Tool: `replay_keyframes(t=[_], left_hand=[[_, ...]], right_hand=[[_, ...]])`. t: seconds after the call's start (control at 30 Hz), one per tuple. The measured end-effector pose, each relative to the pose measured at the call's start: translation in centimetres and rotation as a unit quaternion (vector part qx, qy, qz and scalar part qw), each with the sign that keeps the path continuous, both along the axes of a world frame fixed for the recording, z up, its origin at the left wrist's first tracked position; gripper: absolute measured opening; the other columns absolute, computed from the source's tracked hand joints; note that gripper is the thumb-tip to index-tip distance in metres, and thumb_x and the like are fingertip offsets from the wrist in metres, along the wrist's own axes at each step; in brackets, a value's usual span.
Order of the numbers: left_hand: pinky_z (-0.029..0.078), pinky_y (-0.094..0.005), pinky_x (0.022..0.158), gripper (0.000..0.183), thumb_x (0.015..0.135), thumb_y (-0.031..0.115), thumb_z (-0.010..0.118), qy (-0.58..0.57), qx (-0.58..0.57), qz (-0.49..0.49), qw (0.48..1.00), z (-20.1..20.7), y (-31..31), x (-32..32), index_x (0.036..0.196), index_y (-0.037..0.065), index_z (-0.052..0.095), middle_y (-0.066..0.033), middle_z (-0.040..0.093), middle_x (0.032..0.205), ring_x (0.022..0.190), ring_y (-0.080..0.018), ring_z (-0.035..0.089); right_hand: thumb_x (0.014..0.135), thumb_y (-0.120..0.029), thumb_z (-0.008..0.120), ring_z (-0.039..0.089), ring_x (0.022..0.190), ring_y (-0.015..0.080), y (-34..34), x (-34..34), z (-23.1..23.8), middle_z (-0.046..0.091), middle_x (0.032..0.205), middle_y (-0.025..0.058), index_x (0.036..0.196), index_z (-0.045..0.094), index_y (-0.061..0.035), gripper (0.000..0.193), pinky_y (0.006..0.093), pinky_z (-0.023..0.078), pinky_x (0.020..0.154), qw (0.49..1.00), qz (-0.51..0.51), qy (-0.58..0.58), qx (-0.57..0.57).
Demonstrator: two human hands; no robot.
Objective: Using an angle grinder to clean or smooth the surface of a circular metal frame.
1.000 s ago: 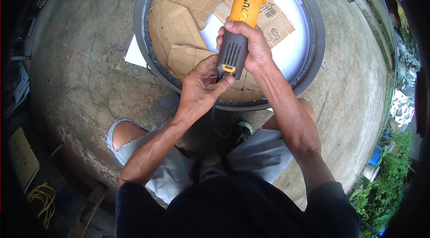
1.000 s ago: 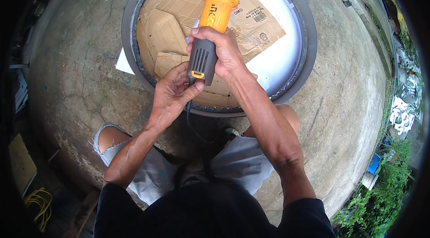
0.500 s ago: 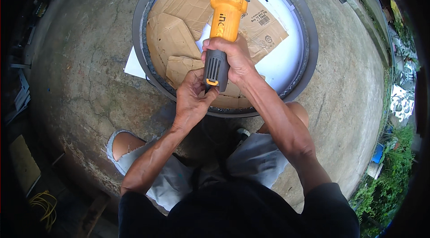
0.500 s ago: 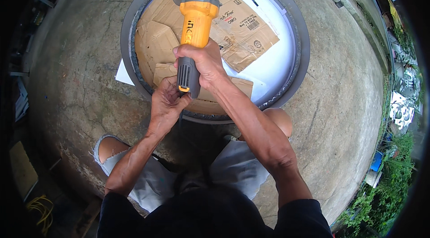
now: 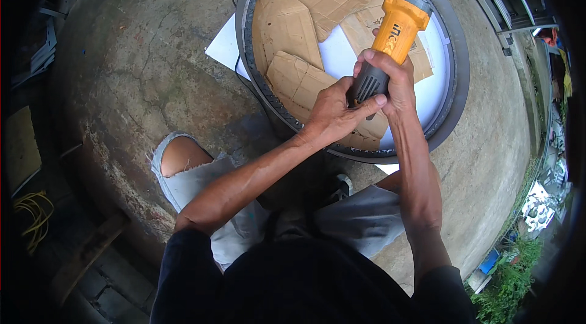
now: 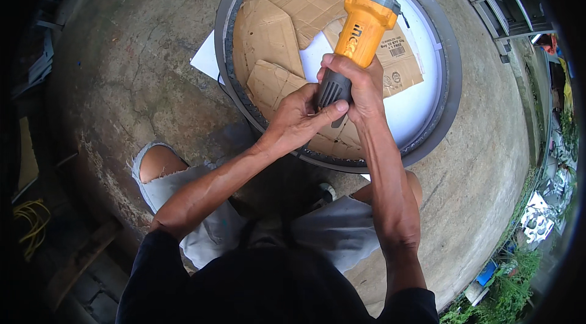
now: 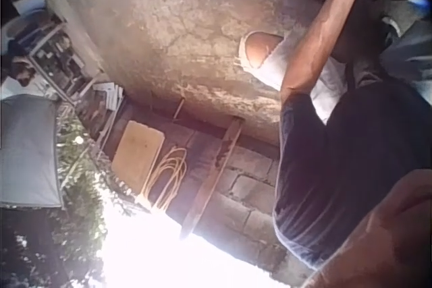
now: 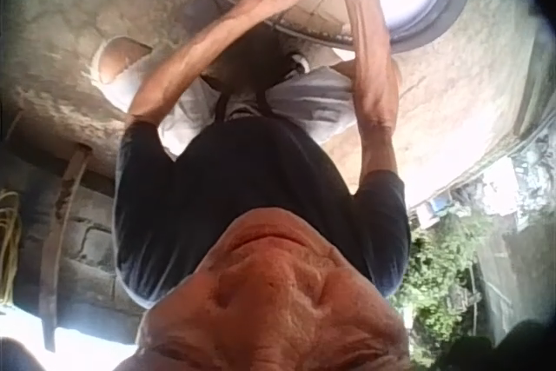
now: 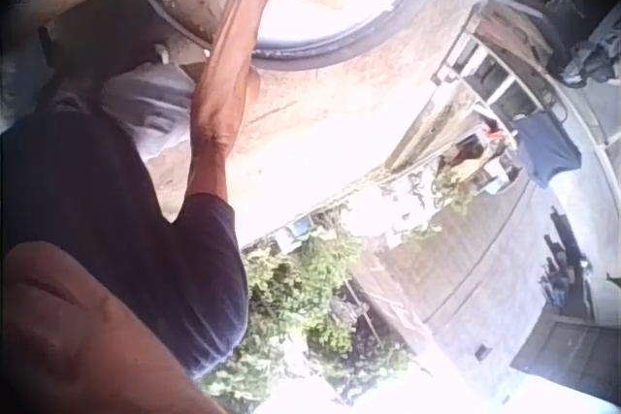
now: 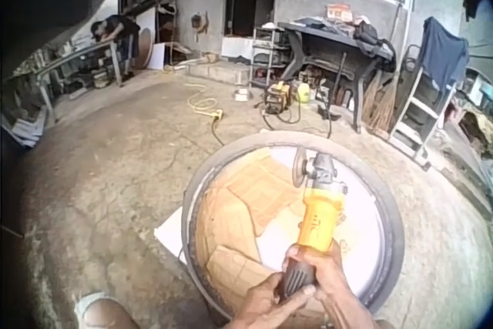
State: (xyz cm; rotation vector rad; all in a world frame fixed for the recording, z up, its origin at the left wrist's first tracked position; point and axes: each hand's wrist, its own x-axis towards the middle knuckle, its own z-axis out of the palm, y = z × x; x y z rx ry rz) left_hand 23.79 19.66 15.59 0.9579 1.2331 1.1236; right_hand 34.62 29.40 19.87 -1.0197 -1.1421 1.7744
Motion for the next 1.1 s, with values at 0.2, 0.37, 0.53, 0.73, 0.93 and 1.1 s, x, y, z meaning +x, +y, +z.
replay_keyframes(t=[0.2,0.37,0.53,0.73,0.93,1.1], left_hand=[[0.049,-0.0245,0.064,0.043,0.087,0.032,0.081,-0.058,0.005,0.081,0.995,-0.5,-1.8,0.7,0.105,-0.004,0.066,-0.0014,0.066,0.078,0.070,-0.0071,0.059],[0.051,-0.0239,0.071,0.042,0.089,0.024,0.079,-0.123,0.043,0.036,0.991,-1.5,-4.2,1.0,0.113,-0.006,0.063,-0.0053,0.069,0.091,0.081,-0.0072,0.061],[0.053,-0.0274,0.076,0.045,0.093,0.028,0.074,-0.197,0.032,0.011,0.980,-0.1,-5.9,3.7,0.119,-0.006,0.060,-0.0073,0.068,0.096,0.087,-0.0104,0.063],[0.053,-0.0350,0.091,0.070,0.097,0.044,0.064,-0.378,0.064,-0.008,0.924,1.0,-5.0,2.4,0.139,-0.006,0.038,-0.0209,0.064,0.119,0.109,-0.0236,0.065],[0.032,-0.0381,0.114,0.076,0.101,0.048,0.054,-0.330,-0.009,-0.015,0.944,0.0,-4.3,1.0,0.154,0.000,0.027,-0.0152,0.042,0.150,0.140,-0.0270,0.041],[0.031,-0.0409,0.113,0.074,0.097,0.055,0.057,-0.344,-0.055,0.055,0.936,-3.6,-2.5,3.6,0.148,0.005,0.037,-0.0113,0.046,0.145,0.133,-0.0251,0.046]], right_hand=[[0.087,-0.023,0.073,0.067,0.073,0.0262,-1.3,0.1,-0.7,0.063,0.087,0.0162,0.125,0.048,-0.0011,0.050,0.0377,0.058,0.065,0.999,0.008,0.003,-0.050],[0.083,-0.022,0.078,0.068,0.072,0.0246,-4.4,-1.2,1.7,0.066,0.087,0.0146,0.110,0.056,0.0029,0.043,0.0374,0.060,0.065,0.995,-0.060,-0.013,-0.082],[0.078,-0.012,0.075,0.067,0.068,0.0215,-5.6,1.1,3.9,0.065,0.084,0.0123,0.104,0.059,0.0045,0.035,0.0351,0.058,0.063,0.987,-0.034,-0.147,-0.048],[0.075,-0.015,0.078,0.064,0.065,0.0148,-3.7,0.2,6.7,0.064,0.078,0.0072,0.101,0.062,0.0027,0.036,0.0271,0.053,0.058,0.957,0.027,-0.289,-0.014],[0.072,-0.015,0.079,0.063,0.074,0.0150,-2.4,0.8,3.7,0.065,0.082,0.0070,0.102,0.063,0.0031,0.038,0.0287,0.052,0.067,0.917,0.121,-0.372,0.078],[0.069,-0.025,0.079,0.070,0.092,0.0345,1.0,1.7,-1.9,0.070,0.093,0.0221,0.099,0.063,0.0030,0.044,0.0396,0.054,0.081,0.810,0.263,-0.489,0.190]])
